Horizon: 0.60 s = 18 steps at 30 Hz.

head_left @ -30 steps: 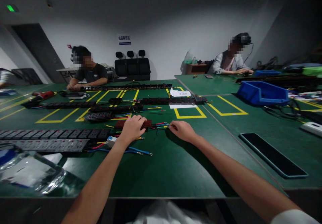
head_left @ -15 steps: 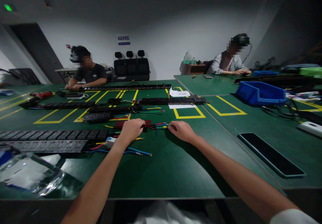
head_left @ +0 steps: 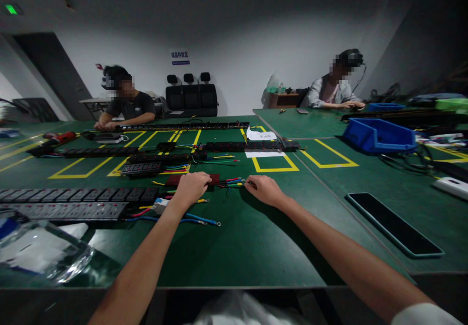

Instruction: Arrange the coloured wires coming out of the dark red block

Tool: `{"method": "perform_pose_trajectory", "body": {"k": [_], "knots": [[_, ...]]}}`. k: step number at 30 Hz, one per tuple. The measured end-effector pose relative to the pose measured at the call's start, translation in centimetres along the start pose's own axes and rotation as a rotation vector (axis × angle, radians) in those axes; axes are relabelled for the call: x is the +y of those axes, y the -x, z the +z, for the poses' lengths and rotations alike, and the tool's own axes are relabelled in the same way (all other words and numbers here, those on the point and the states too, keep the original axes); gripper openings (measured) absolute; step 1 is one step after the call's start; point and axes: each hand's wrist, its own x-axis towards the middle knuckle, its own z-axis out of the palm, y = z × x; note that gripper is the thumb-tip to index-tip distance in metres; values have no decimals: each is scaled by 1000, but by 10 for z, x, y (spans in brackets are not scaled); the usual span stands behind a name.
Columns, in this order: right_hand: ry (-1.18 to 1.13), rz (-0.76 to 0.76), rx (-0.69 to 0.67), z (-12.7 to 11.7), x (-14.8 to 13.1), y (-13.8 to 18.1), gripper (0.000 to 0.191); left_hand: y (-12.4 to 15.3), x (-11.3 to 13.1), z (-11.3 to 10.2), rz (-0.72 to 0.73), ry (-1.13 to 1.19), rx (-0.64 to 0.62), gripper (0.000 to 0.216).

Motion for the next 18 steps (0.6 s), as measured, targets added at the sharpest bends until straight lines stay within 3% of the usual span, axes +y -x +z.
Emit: {"method": "perform_pose_trajectory", "body": {"k": [18], "knots": [[10, -9, 8, -1, -2, 0, 24, 0, -1, 5, 10, 9, 25, 25]]}}
